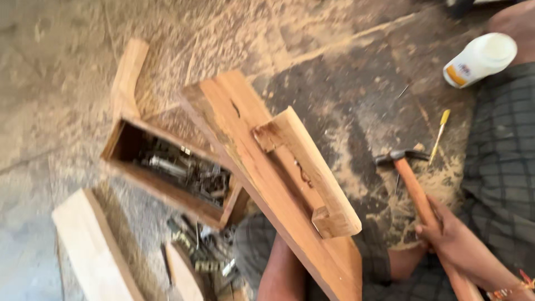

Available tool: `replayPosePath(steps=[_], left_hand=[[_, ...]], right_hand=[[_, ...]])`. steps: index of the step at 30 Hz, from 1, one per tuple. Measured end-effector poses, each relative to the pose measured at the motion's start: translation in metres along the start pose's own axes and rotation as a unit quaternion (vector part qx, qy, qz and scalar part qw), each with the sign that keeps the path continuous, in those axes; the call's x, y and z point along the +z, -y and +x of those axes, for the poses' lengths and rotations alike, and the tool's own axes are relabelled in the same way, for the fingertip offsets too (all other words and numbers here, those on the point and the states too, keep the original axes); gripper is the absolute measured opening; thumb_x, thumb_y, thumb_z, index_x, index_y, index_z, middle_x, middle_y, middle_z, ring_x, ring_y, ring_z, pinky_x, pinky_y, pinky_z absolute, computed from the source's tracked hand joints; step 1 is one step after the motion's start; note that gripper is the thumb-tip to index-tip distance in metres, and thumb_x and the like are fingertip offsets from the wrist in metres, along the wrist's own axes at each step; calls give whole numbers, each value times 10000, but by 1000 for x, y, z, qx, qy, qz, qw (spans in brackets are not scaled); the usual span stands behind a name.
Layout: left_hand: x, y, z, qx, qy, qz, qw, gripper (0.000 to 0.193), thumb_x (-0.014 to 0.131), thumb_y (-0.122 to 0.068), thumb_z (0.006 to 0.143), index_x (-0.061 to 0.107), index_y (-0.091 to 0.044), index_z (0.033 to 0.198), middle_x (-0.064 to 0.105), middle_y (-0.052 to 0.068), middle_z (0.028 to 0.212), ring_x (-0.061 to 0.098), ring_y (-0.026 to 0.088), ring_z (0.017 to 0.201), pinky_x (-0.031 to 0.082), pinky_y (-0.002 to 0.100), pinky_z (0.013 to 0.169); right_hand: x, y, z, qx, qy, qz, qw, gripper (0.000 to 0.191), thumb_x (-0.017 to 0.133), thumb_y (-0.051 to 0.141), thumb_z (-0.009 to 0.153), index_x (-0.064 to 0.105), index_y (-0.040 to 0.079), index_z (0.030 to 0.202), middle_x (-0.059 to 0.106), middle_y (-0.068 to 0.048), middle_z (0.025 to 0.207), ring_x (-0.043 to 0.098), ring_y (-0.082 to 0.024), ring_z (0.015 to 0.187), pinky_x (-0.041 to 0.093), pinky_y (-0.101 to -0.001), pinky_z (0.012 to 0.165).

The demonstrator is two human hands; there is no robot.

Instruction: The person applies glue to a wooden handle and attaches it to a wooden board. They use a hammer to drive nails into the board to secure the handle, then use a pencil to mark additional points on the board.

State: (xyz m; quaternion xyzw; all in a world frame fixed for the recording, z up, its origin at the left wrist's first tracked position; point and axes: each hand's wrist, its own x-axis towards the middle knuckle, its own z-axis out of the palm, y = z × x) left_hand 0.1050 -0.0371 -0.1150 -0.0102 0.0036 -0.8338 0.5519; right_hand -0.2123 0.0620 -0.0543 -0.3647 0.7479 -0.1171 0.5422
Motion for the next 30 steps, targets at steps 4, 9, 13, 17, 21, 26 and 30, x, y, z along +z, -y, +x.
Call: replayPosePath(steps=[4,9,13,17,21,26,30], left_hand=[[-11,11,-15,-8,1,-15,1000,568,543,-539,945,565,-89,1291,717,98,1106,712,256,960,590,401,836],[3,10,3,-19,12,-17,1000,564,553,-540,945,565,-86,1279,706,94,1089,702,252,955,579,396,837],[12,7,21,-24,25,-25,999,561,560,-541,945,566,-83,1269,697,91,1075,693,249,950,571,391,838],[11,9,23,-29,33,-38,998,558,567,-541,945,566,-80,1260,689,88,1062,684,245,946,562,386,840],[3,13,14,-35,35,-55,997,556,575,-542,946,567,-77,1250,680,84,1048,676,242,941,553,382,841],[-6,13,8,-37,42,-69,996,553,584,-543,946,567,-74,1238,669,80,1031,665,238,936,542,376,842],[-8,11,9,-44,53,-75,995,551,592,-543,946,567,-71,1228,660,77,1018,656,234,932,534,371,843]], right_hand=[[0,2,-6,-52,-23,-82,995,785,756,238,906,400,77,1587,695,-184,1069,645,-234,878,538,-367,770],[1,14,-14,-95,-37,-79,992,793,716,265,855,392,71,1552,709,-211,1219,676,-271,1066,518,-372,904],[1,24,-18,-46,-48,-151,986,807,735,324,887,379,116,1581,708,-221,1231,724,-291,1080,538,-391,932],[1,29,-19,2,-27,-129,991,808,734,340,897,365,136,1587,733,-222,1215,764,-316,1050,560,-413,922],[3,29,-19,-44,-55,-162,984,806,742,350,884,383,103,1562,700,-235,1232,730,-327,1077,546,-414,928],[6,43,-30,-52,-89,-284,953,774,710,347,890,425,107,1568,691,-240,1251,690,-375,1132,541,-424,959],[12,79,-51,-260,-171,-247,918,621,679,292,888,508,75,1444,682,-182,1293,659,-306,1173,521,-396,976]])
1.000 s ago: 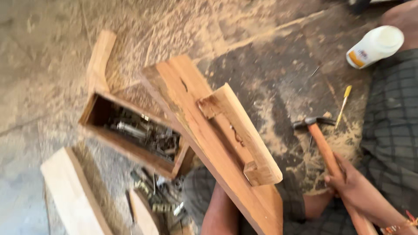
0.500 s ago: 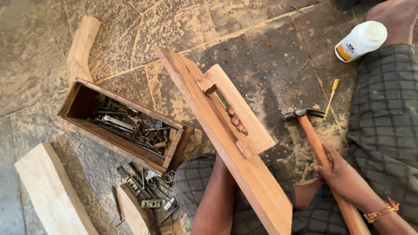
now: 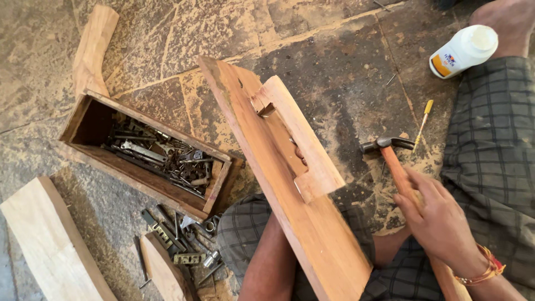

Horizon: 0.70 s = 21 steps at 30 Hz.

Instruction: The person applies glue to a wooden handle and attaches it to a wooden board. They use a hammer to drive nails into the board to secure the handle, then use a pencil to mark additional points on the board.

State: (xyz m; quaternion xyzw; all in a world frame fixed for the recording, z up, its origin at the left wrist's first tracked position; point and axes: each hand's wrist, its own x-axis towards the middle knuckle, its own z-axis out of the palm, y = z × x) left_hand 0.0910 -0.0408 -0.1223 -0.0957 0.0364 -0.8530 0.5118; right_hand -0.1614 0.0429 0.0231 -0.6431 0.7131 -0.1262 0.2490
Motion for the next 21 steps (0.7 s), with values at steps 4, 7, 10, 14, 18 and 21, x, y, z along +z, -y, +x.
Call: replayPosePath(steps=[4,7,10,14,18,21], left_hand=[[5,6,-3,-21,13,-6,1000,549,599,-544,946,568,-68,1219,651,74,1004,648,231,927,525,367,844],[10,14,-4,-48,28,-10,998,548,605,-544,946,568,-66,1211,645,71,994,641,229,924,518,363,845],[14,17,-2,-68,48,-11,997,548,610,-545,946,568,-63,1204,638,69,984,635,226,920,512,360,846],[16,18,6,-81,75,-18,994,547,618,-546,947,569,-61,1194,629,65,970,626,223,916,503,355,847],[15,20,13,-92,101,-28,990,546,625,-546,947,569,-58,1185,621,62,957,618,220,912,494,350,848],[14,22,20,-96,119,-33,988,546,630,-547,947,569,-55,1177,614,60,946,611,217,908,488,347,849]], right_hand=[[-9,58,25,3,132,375,917,721,633,240,899,369,97,1555,682,-155,1306,686,-222,1140,559,-358,958],[-9,105,37,-89,164,366,912,798,658,203,897,282,66,1587,691,-184,1310,676,-229,1162,538,-355,973],[-6,140,40,-90,169,291,937,882,721,208,843,255,70,1579,717,-177,1254,713,-212,1108,541,-344,949],[-7,154,38,-155,111,212,959,904,753,183,833,265,20,1577,610,-254,1341,651,-260,1174,514,-371,948],[-4,149,37,-76,104,258,958,860,687,147,832,282,31,1581,651,-189,1317,693,-227,1095,545,-346,917],[-7,140,40,-97,83,333,934,825,652,101,859,284,-6,1590,621,-199,1349,649,-216,1151,522,-333,957]])
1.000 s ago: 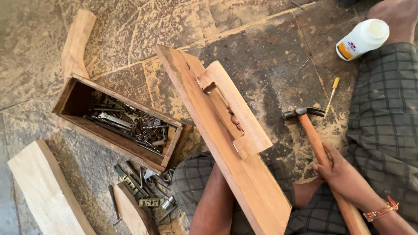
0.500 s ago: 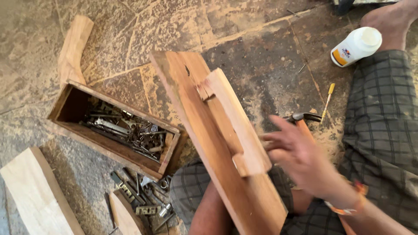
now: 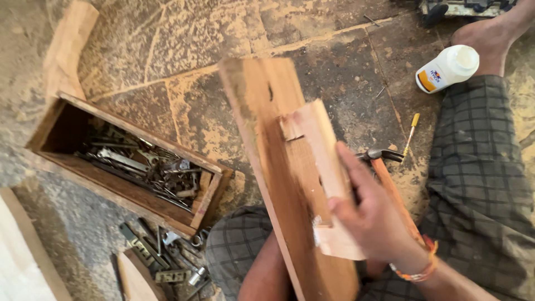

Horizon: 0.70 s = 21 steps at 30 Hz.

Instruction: The person applies glue to a wooden handle and attaches it to a wooden board. They use a hammer to drive nails into the board to secure the handle, then use a pencil to mark additional points on the board.

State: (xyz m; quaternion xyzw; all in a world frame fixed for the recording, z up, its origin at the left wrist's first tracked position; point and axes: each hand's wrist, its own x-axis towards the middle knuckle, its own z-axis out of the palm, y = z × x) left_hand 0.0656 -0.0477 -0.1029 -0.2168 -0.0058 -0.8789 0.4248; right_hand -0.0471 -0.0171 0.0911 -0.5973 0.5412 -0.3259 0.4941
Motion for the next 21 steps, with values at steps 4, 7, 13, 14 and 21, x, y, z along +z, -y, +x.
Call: replayPosePath(steps=[4,7,13,14,21], left_hand=[[-1,-1,7,0,21,-5,1000,546,638,-547,947,570,-53,1168,605,56,933,603,214,904,479,342,850],[-1,-2,9,3,30,-4,1000,546,643,-548,947,570,-50,1161,599,54,923,596,211,900,472,339,851],[-5,-6,6,15,18,11,1000,525,639,-529,962,570,-51,1166,594,51,917,595,210,909,458,345,882],[-7,-5,5,17,14,17,1000,524,639,-525,965,569,-49,1170,595,51,913,595,215,911,461,352,875],[-27,1,4,31,26,-7,999,510,630,-486,1004,563,-28,1220,619,81,960,622,241,939,488,375,878]], right_hand=[[-29,-2,-1,56,13,180,982,822,635,71,875,321,1,1631,664,-133,1250,635,-138,1017,525,-277,853],[-48,-1,-8,60,-31,213,975,839,631,69,887,330,2,1667,651,-108,1162,622,-121,916,529,-259,767],[-54,-5,-11,51,-3,285,957,847,638,84,912,311,2,1689,647,-108,1110,637,-136,820,556,-266,674],[-52,-6,-10,47,13,302,952,845,644,85,918,303,-1,1686,651,-108,1133,640,-138,812,559,-267,660],[-38,-14,4,97,37,344,933,832,618,128,887,321,-34,1648,666,-123,1079,643,-143,779,549,-266,656]])
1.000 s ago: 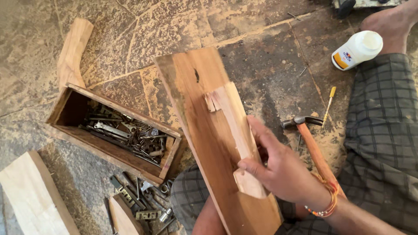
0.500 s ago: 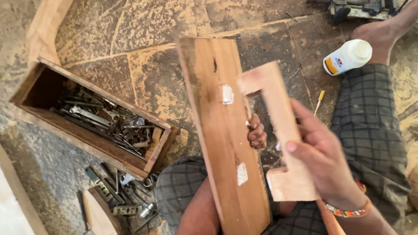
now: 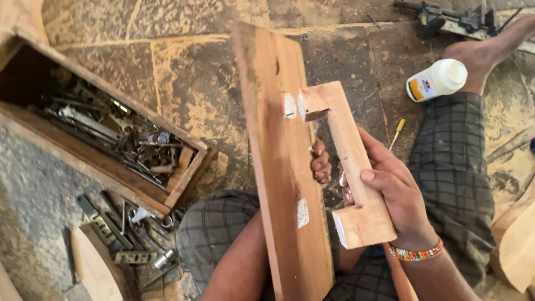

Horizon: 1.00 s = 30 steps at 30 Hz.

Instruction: The person applies glue to a wooden handle and attaches it to a wooden board. They use a hammer to drive nails into the board to secure the handle, then use a pencil to mark additional points on the board.

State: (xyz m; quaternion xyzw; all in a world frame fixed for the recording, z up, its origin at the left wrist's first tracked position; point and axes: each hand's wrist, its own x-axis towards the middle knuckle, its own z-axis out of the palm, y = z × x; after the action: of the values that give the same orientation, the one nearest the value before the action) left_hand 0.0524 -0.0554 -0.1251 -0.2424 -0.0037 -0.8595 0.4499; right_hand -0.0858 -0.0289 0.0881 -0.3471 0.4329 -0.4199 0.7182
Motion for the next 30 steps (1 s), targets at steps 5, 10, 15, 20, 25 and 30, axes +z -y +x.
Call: replayPosePath(steps=[5,10,15,20,25,30], left_hand=[[-11,-1,2,10,12,-16,1000,483,623,-451,1016,557,-23,1229,642,102,990,639,259,971,500,393,904],[-23,-3,5,-9,31,-41,999,446,599,-415,1038,561,-14,1229,656,123,980,641,272,961,506,408,892],[-33,1,2,2,16,-40,999,347,555,-331,1129,563,-2,1238,660,121,960,647,267,945,502,397,896],[-32,2,7,-25,48,-74,996,488,607,-441,1016,570,-31,1278,682,129,1025,648,280,992,492,411,933],[-28,9,-8,-36,10,-99,994,504,580,-490,1028,572,-61,1292,683,118,1079,635,267,1026,472,428,971],[-29,21,-31,-11,-66,-101,993,608,580,-547,1004,541,-57,1362,660,121,1100,613,266,1033,466,408,970]], right_hand=[[5,-1,4,-23,8,-45,999,837,630,116,921,313,-35,1681,675,-148,1097,651,-144,837,551,-266,716],[14,-4,6,-42,-25,-112,993,827,622,81,893,293,-30,1643,676,-143,1215,672,-124,970,559,-254,848],[16,-9,5,-63,-20,-163,984,816,615,63,920,296,-18,1667,668,-155,1186,656,-136,966,548,-276,850],[-4,-11,2,-37,-17,-18,999,773,563,151,947,313,24,1668,631,-173,1063,636,-210,827,552,-333,738],[-49,-16,5,68,60,348,933,542,504,256,1020,426,-81,1436,603,-202,1064,540,-197,760,450,-319,691],[-90,-36,-3,57,50,375,924,473,499,244,1039,473,-114,1348,604,-212,1067,533,-226,760,445,-348,707]])
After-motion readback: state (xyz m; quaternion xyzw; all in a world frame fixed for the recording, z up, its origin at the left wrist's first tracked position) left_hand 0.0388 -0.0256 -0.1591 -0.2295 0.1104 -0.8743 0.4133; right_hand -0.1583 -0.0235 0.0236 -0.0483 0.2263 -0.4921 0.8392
